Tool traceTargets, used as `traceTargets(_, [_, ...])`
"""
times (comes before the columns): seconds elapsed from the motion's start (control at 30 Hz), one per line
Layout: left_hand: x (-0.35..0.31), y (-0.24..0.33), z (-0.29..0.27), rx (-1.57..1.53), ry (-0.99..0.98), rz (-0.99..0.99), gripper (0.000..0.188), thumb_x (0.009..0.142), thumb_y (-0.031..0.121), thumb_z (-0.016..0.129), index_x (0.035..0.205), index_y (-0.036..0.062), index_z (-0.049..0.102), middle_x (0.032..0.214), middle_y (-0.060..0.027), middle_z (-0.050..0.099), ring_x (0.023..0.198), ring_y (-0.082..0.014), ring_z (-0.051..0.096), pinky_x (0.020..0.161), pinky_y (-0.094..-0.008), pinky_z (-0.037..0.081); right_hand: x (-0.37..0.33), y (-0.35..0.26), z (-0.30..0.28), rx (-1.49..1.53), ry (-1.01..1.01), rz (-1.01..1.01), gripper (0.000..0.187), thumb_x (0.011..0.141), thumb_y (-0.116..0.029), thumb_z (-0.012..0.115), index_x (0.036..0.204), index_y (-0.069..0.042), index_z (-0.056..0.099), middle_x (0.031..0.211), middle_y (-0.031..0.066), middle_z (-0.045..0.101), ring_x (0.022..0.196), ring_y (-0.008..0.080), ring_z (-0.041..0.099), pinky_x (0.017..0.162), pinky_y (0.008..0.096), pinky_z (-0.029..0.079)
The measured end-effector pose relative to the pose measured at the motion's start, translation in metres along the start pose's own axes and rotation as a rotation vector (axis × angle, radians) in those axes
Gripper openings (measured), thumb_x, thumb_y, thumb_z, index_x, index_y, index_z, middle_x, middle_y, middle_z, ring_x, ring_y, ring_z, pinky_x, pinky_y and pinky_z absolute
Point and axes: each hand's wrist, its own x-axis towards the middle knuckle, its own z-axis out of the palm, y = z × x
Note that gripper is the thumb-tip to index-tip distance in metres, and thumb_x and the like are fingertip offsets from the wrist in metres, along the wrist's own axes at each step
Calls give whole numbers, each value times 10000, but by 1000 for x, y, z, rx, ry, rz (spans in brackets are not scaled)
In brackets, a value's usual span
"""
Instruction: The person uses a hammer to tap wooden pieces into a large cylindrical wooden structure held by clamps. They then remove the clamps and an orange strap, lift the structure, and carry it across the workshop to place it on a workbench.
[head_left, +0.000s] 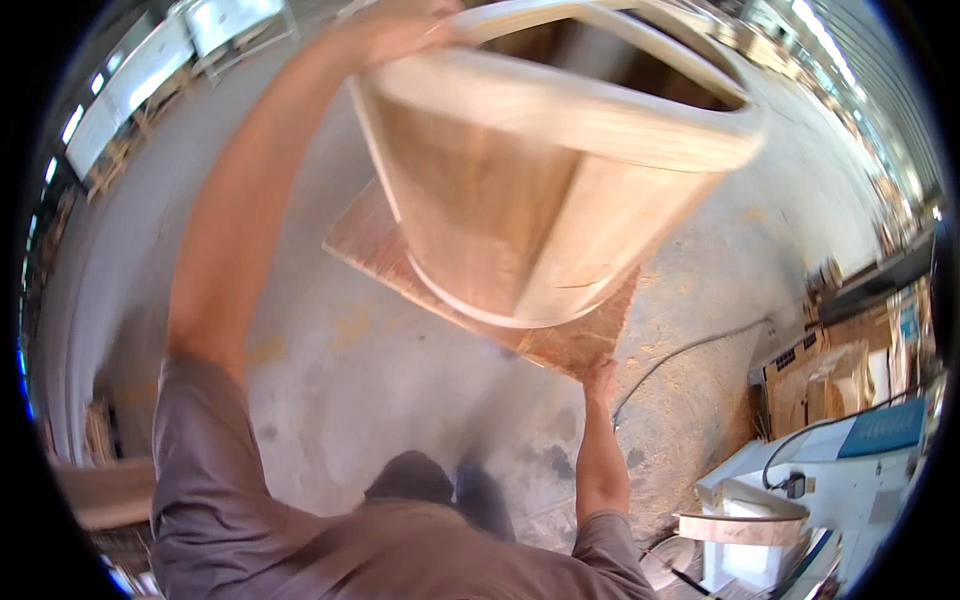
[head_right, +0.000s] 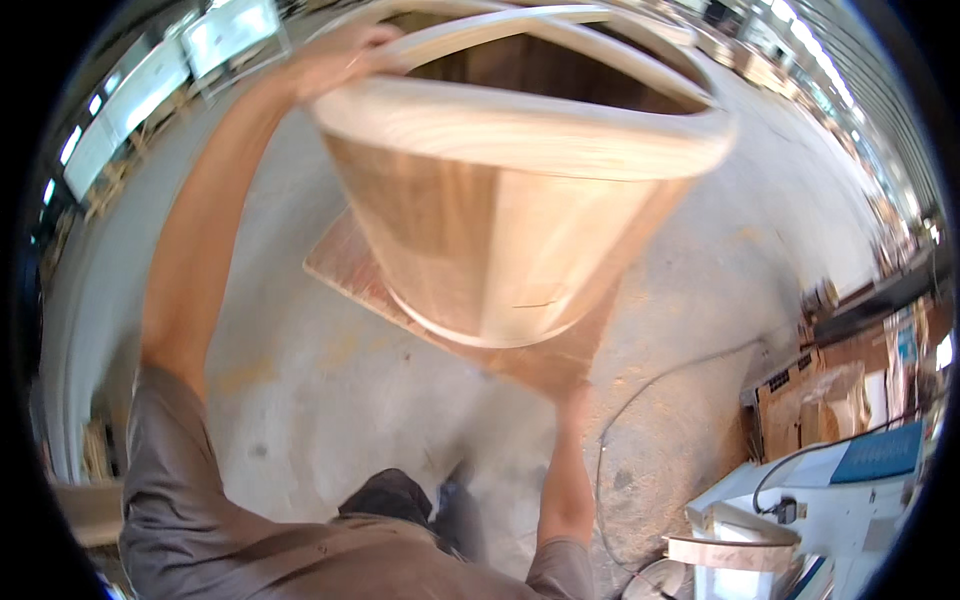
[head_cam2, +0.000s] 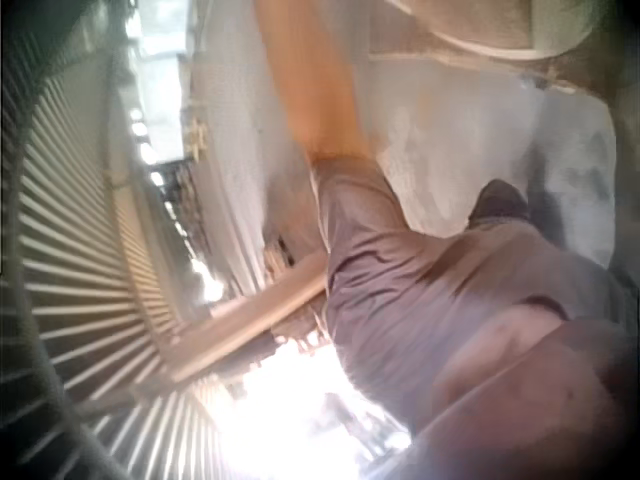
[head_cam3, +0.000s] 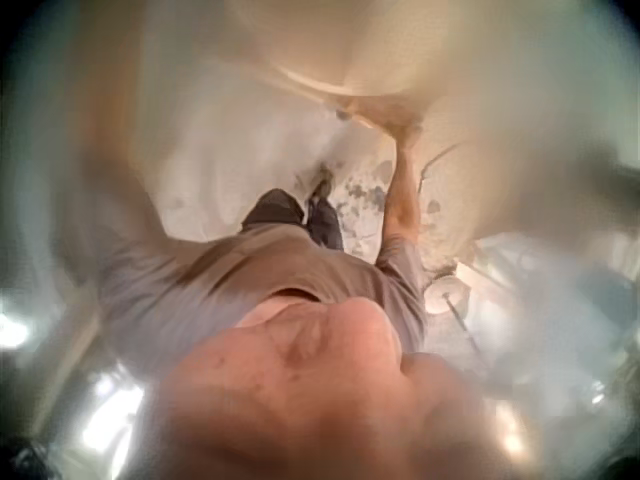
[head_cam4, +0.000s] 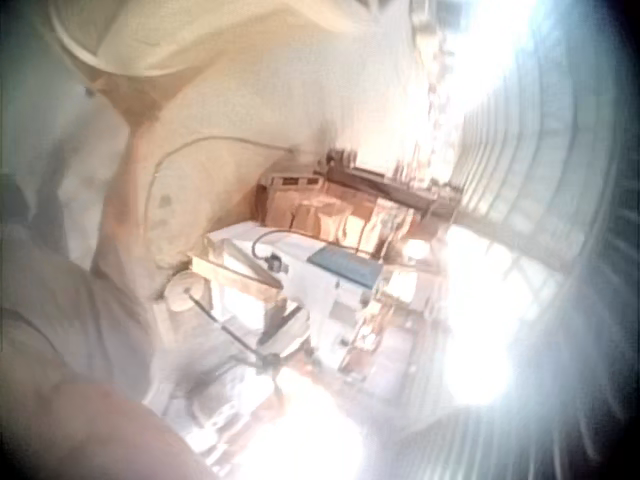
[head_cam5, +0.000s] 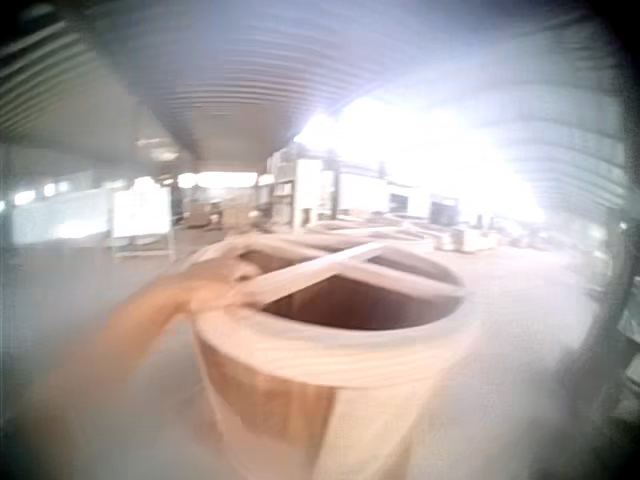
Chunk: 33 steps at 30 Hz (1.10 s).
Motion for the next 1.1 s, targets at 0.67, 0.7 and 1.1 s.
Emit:
traceTargets(0.67, [570, -109, 228, 79, -2, -56, 368, 813, 384, 554, 889, 40, 662, 790, -111, 651, 758, -213, 620, 725, -342, 448, 604, -180, -26, 373, -252, 313, 545, 984, -526, 435, 1197, -27, 480, 741, 175, 616, 534, 288, 623, 451, 415, 527])
traceTargets(0.7, [593, -114, 239, 88, 11, -60, 363, 810, 380, 558, 899, 44, 664, 793, -111, 651, 751, -219, 620, 721, -338, 449, 633, -185, -24, 365, -270, 351, 553, 983, -525, 437, 1215, -24, 466, 735, 174, 614, 528, 289, 622, 450, 415, 529])
traceTargets(1.1, [954, -195, 381, 68, -87, -104, 422, 821, 385, 584, 1100, 80, 667, 920, -97, 692, 832, -221, 640, 768, -341, 470, 1014, -280, -23, 417, -244, 277, 532, 986, -474, 468, 1076, 41, 561, 798, 201, 643, 524, 295, 634, 420, 392, 517])
